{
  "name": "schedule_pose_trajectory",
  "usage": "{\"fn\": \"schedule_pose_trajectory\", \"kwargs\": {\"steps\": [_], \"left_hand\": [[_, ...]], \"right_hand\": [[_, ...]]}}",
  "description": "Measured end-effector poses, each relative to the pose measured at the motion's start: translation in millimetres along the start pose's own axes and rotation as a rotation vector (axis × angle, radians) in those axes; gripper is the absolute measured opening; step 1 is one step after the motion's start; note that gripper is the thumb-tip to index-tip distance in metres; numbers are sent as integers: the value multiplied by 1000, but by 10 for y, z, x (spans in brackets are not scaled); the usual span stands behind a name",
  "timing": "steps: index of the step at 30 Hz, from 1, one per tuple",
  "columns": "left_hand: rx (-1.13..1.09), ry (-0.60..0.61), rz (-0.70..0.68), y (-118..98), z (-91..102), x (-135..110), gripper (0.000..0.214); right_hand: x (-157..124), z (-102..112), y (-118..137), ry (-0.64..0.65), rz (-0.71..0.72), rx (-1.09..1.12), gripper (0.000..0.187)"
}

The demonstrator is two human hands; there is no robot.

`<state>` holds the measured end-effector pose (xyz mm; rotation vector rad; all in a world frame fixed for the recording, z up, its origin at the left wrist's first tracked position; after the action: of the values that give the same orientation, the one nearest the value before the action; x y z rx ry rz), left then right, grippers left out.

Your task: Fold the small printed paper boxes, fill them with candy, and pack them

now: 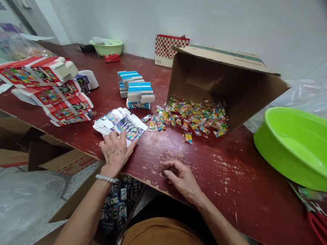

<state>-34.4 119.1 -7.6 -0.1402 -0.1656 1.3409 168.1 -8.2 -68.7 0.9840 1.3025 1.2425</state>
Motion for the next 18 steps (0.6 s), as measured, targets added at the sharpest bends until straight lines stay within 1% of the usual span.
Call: {"fn": "schedule_pose_trajectory", "kwargs": {"steps": [2, 4, 7, 9, 10, 12, 13, 14, 15, 16, 18], "left_hand": [[-16, 11, -11, -22, -60, 170, 58], [-51, 12, -17, 27, -91, 269, 52], [-246, -1, 5, 133, -104, 321, 43], [-386, -2, 40, 147, -118, 274, 35], [-459, 3, 52, 126, -128, 214, 32], [-671, 57, 50, 32, -160, 17, 31], [-898, 120, 41, -32, -187, -115, 35], [-1120, 236, 23, -117, -220, -260, 40], [-1267, 385, 3, -213, -244, -414, 42], [-1359, 517, -12, -299, -249, -564, 42], [-1468, 797, -81, -460, -235, -819, 43]], "right_hand": [[-9, -4, -16, -4, -2, 49, 20], [2, -5, -18, -4, -4, 89, 21], [42, 0, 4, -3, -29, 138, 24], [69, 11, 30, -16, -55, 219, 31], [81, 18, 45, -35, -65, 276, 38], [101, 24, 82, -81, -69, 390, 56], [110, 18, 106, -97, -58, 432, 62], [118, 7, 137, -104, -34, 460, 64], [123, -8, 176, -103, 4, 475, 61], [121, -23, 223, -101, 50, 477, 54], [94, -51, 328, -80, 126, 445, 38]]}}
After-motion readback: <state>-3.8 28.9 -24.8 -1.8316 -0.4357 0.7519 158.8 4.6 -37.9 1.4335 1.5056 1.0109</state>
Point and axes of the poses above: each hand's wrist, its own x-axis towards the middle knuckle, its own z-axis out of the back of the hand, y = z × x, the point moved 4 cm from there along x, towards the middle knuckle, and after that the axes turned 14 degrees about y, right-handed, at the moved point
